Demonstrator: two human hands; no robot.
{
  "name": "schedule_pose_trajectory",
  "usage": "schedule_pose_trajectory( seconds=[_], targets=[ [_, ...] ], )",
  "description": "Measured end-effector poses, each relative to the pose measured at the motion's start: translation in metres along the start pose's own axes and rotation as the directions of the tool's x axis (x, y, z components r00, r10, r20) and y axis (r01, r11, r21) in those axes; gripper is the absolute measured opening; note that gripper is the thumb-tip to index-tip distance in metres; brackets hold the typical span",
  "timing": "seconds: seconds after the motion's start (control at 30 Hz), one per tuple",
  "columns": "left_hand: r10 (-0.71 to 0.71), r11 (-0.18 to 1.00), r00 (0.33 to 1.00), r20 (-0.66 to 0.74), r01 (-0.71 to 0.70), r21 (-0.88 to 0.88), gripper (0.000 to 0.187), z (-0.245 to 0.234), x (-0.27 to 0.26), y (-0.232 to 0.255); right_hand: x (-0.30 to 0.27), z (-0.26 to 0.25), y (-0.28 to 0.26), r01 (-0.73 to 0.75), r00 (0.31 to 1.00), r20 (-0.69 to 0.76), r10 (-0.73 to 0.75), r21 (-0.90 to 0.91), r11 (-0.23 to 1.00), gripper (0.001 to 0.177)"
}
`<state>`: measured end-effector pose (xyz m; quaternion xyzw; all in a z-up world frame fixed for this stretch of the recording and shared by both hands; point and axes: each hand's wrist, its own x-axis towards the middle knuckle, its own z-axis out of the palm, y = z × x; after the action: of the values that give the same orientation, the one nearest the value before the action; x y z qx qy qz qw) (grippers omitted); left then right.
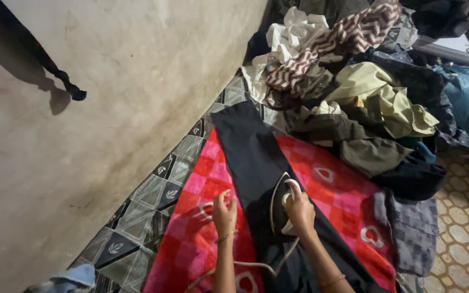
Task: The person irons a black pair of pants on a red patterned cloth laid on a bed, smoothing and folding sections before ironing. After finishing the pants, the person picks up a gray patterned shirt, buttons it, and lays it flat on the cloth.
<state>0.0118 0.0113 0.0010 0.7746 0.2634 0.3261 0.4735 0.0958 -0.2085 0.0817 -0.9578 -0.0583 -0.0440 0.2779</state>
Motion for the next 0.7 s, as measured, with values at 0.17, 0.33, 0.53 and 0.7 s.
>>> schedule_pose_trajectory(
  seconds=[0.17, 0.33, 0.53, 0.7],
  targets=[
    [-0.037, 0.999, 0.996, 0.079, 0.037, 0.004, 0.038, 0.007, -0.001, -0.012, 0.064, 0.042, 0.005, -0.030, 0.995, -0.103, 0.019, -0.111, 0.993, 0.043],
    [-0.039, 0.997, 0.989, 0.145, 0.029, 0.071, 0.050, 0.005, -0.006, -0.010, 0.102, 0.046, 0.022, 0.045, 0.994, -0.097, -0.056, -0.111, 0.993, 0.046],
    [-0.115, 0.970, 0.960, 0.254, 0.054, 0.237, 0.069, 0.015, -0.007, -0.019, -0.004, -0.018, 0.044, -0.064, 0.998, -0.024, 0.061, -0.142, 0.988, 0.050],
    [-0.286, 0.896, 0.862, 0.419, 0.085, 0.436, 0.093, 0.023, -0.015, -0.032, -0.002, -0.027, 0.038, -0.126, 0.992, -0.045, 0.122, -0.100, 0.987, 0.044]
  ],
)
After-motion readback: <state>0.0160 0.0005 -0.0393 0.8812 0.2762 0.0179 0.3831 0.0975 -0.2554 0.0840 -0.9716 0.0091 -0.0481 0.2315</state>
